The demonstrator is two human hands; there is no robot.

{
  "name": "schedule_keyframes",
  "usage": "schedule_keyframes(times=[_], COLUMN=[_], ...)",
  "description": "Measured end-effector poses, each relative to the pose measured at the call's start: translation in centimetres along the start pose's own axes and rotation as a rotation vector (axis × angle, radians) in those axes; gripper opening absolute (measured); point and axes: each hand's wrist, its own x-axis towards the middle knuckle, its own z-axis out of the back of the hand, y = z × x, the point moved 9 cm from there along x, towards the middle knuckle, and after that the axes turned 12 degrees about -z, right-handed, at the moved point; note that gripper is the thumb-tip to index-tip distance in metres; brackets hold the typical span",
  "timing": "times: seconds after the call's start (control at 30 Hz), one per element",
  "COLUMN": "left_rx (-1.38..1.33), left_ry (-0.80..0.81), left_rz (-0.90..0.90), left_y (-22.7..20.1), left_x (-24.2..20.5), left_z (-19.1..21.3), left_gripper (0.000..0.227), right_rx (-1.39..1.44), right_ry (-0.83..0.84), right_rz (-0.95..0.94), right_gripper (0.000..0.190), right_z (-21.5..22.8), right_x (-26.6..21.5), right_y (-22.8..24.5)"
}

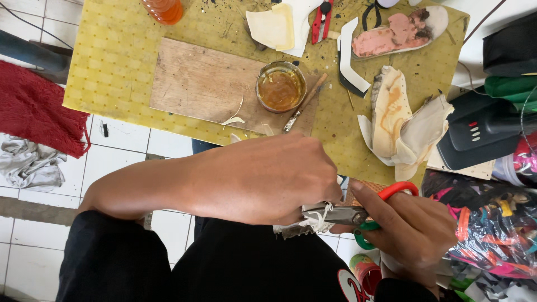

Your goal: The person trims the edges of a white fabric piece using green-handled scissors, then folds and presses the edges by hand. The work occurs at a cluttered table with other fabric scraps and tools nearby.

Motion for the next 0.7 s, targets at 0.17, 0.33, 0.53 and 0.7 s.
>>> schedule_keyframes(times=[0.17,0.33,0.53,0.7], left_rx=[-0.005,0.146,0.138,0.244], left_ry=[-0.340,-0.580,-0.722,-0.913], left_rz=[-0.059,-0.263,-0.537,-0.638], left_y=[0.2,0.2,-2.0,-1.2], left_x=[-1.3,-2.4,-2.8,-4.3], left_z=[2.2,3.1,3.6,3.1], left_gripper=[0.042,0.041,0.015,0.019], right_rx=[0.637,1.211,1.705,1.976], right_ry=[0.350,-0.268,-0.120,0.077], right_rz=[-0.352,-0.706,-0.573,-0.485], right_gripper=[0.074,0.058,0.053,0.050], right_z=[-5.3,-6.5,-11.1,-13.3], right_x=[-8.9,-1.6,0.6,3.0], right_y=[-11.9,-6.6,-4.9,-2.5])
